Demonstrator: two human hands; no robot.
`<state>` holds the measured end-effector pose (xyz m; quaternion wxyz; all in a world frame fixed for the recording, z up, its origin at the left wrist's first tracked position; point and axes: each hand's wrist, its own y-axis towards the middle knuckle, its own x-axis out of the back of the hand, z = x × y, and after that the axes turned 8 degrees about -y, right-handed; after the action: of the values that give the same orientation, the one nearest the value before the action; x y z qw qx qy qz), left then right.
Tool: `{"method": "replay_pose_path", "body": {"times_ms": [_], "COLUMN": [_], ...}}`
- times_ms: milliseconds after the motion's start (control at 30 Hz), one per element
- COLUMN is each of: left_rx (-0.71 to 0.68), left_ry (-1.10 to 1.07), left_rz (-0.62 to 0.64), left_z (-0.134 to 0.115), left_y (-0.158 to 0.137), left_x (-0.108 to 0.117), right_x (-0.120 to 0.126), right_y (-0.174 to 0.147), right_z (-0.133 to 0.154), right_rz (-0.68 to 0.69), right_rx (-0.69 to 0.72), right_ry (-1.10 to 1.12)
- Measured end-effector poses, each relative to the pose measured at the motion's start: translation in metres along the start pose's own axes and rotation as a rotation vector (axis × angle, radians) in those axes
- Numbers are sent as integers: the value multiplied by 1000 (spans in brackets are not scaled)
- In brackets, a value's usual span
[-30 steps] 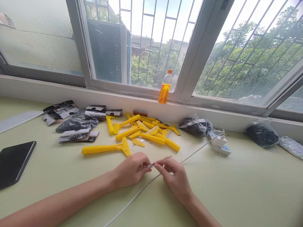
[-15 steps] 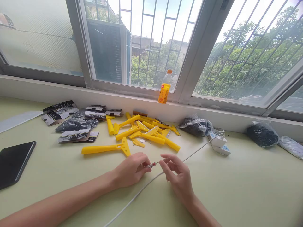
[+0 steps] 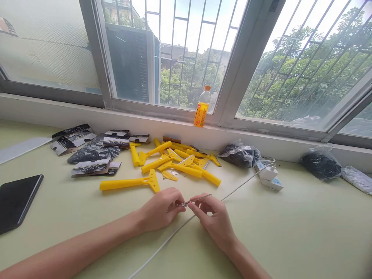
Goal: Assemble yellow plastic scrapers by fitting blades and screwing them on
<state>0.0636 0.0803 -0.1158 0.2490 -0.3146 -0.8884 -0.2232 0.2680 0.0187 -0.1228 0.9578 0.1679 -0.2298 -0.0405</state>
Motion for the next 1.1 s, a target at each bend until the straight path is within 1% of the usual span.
{"method": "replay_pose_path", "body": {"times_ms": [133,267,300,367,500,567,700,767,900,1100], "left_rx": [43,60,61,66,63,56,39,35,39,67], "left_ry": [12,9,7,5,5,3,8,5,-6,6], "left_rz": [9,10,12,12,6,6,6,9,11,10], "left_z": [1,-1,-1,-2,-2,-2,0,0,0,-1], "left_y": [0,0,0,0,0,0,0,0,0,0], "left_x": [-1,-1,0,0,0,0,0,0,0,0], "right_x": [1,4,5,5,2,1,-1,-1,0,1], "right_y": [-2,-4,-4,-3,-1,0,0,0,0,0], "right_z": [2,3,3,3,1,0,-1,-2,-2,1], "right_rz": [-53,-202,-222,-205,-56,-4,53,57,21,-48], "right_rx": [21,40,44,37,-14,-41,-53,-30,18,27], "right_ry": [14,73,88,109,96,66,32,21,-14,19]}}
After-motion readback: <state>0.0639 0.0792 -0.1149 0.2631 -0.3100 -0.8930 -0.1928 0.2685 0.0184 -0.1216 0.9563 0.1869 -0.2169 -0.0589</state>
